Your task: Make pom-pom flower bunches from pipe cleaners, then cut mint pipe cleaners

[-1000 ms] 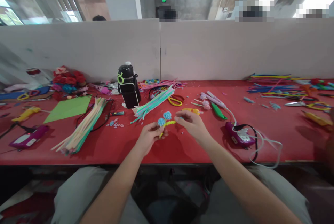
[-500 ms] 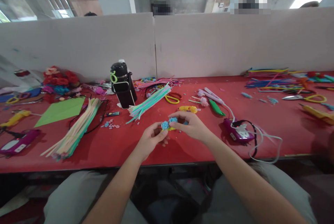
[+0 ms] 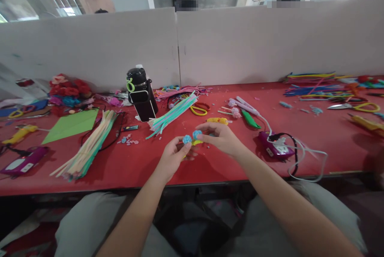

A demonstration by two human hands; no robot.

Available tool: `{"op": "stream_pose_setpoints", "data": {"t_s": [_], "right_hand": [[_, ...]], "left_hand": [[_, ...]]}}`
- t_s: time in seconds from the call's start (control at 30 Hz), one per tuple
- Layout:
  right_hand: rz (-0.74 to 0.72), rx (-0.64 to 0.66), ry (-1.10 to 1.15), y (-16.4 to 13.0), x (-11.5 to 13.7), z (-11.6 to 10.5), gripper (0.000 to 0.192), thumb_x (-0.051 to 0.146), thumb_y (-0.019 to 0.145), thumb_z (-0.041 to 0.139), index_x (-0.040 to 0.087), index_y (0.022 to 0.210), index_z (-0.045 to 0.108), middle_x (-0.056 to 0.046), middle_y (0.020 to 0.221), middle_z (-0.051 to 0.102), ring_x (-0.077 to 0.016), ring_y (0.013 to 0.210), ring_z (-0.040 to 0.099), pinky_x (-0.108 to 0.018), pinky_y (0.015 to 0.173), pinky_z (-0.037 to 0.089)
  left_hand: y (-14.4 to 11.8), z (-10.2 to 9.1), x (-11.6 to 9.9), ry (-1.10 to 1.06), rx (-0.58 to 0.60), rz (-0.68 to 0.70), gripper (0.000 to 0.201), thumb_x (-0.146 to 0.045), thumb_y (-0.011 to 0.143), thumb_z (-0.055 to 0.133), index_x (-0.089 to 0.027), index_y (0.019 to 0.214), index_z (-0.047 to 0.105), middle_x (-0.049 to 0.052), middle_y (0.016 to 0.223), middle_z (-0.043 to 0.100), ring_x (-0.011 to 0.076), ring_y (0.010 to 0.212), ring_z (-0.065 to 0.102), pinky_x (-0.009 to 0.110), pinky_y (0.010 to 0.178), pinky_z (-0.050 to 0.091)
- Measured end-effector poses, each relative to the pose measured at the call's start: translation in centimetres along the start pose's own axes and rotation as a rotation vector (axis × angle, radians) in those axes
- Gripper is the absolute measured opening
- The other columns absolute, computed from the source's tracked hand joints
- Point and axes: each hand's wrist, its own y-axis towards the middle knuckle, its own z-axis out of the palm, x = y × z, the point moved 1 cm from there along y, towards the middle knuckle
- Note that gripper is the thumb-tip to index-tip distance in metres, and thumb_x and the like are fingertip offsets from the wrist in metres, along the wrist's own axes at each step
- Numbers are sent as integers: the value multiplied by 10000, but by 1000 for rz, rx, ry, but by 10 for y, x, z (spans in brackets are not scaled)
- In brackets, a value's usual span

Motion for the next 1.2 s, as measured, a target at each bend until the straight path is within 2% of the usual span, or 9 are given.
{"op": "stream_pose_setpoints", "data": {"t_s": [0.13, 0.23, 0.33, 0.4, 0.53, 0.73, 0.93, 1.07, 1.2], "right_hand": [[199, 20, 156, -1, -1, -2, 414, 553, 758, 783, 176, 928, 750, -57, 863, 706, -157, 746, 625, -270, 629, 498], [289, 32, 374, 0, -3, -5, 394, 560, 797, 736, 174, 869, 759, -72, 863, 716, -165, 773, 638, -280, 666, 507], [234, 94, 511, 0, -6, -5, 295, 378, 729, 822, 196, 953, 762, -72, 961, 732, -171, 819, 656, -292, 716, 524], [166, 163, 516, -2, -6, -1, 376, 262, 686, 855, 222, 1047, 755, -70, 1074, 735, -176, 906, 674, -306, 802, 535], [56, 200, 454, -8, -5, 12, 328, 275, 726, 864, 242, 1038, 770, -53, 1096, 748, -190, 1017, 683, -351, 958, 523], [45, 61, 457, -10, -7, 26, 242, 343, 701, 894, 202, 860, 779, -41, 928, 764, -182, 892, 696, -353, 908, 542], [94, -27, 488, -14, -7, 34, 253, 356, 687, 889, 182, 808, 751, -18, 777, 720, -130, 670, 625, -299, 713, 518], [117, 16, 448, -16, -6, 34, 227, 350, 685, 877, 187, 788, 757, -24, 833, 734, -136, 746, 639, -300, 786, 511], [83, 2, 415, -15, -8, 33, 242, 374, 683, 875, 202, 819, 773, -37, 894, 758, -164, 802, 666, -329, 827, 517]], "left_hand": [[0, -4, 1, 26, -3, 53, 440, -436, 715, 872, -150, 1009, 711, 41, 882, 737, 159, 723, 713, 273, 681, 584], [-1, -4, -1, -122, -17, -10, 422, -401, 661, 915, -141, 942, 738, 27, 811, 729, 137, 675, 706, 253, 680, 591], [-3, -2, -6, -299, -39, -98, 420, -372, 593, 955, -136, 857, 729, 36, 772, 734, 142, 674, 715, 235, 666, 591], [-3, -1, -8, -362, -49, -105, 420, -343, 582, 962, -136, 867, 732, 44, 766, 739, 138, 680, 712, 206, 627, 571], [-2, 1, -5, -406, -73, -72, 398, -268, 617, 944, -137, 928, 732, 45, 789, 743, 112, 661, 687, 182, 598, 544], [-4, 4, 3, -403, -67, -70, 378, -232, 621, 940, -151, 916, 717, 23, 819, 729, 133, 704, 718, 225, 679, 585], [-5, 8, 5, -385, -73, -21, 420, -223, 568, 960, -183, 916, 728, 12, 852, 730, 147, 760, 717, 221, 643, 554], [-3, 9, 6, -368, -103, 35, 465, -185, 564, 955, -201, 990, 768, 12, 924, 737, 106, 837, 680, 185, 734, 540], [-1, 8, 6, -284, -138, 106, 398, -245, 575, 955, -176, 926, 779, 28, 921, 724, 128, 883, 661, 214, 788, 540]]}}
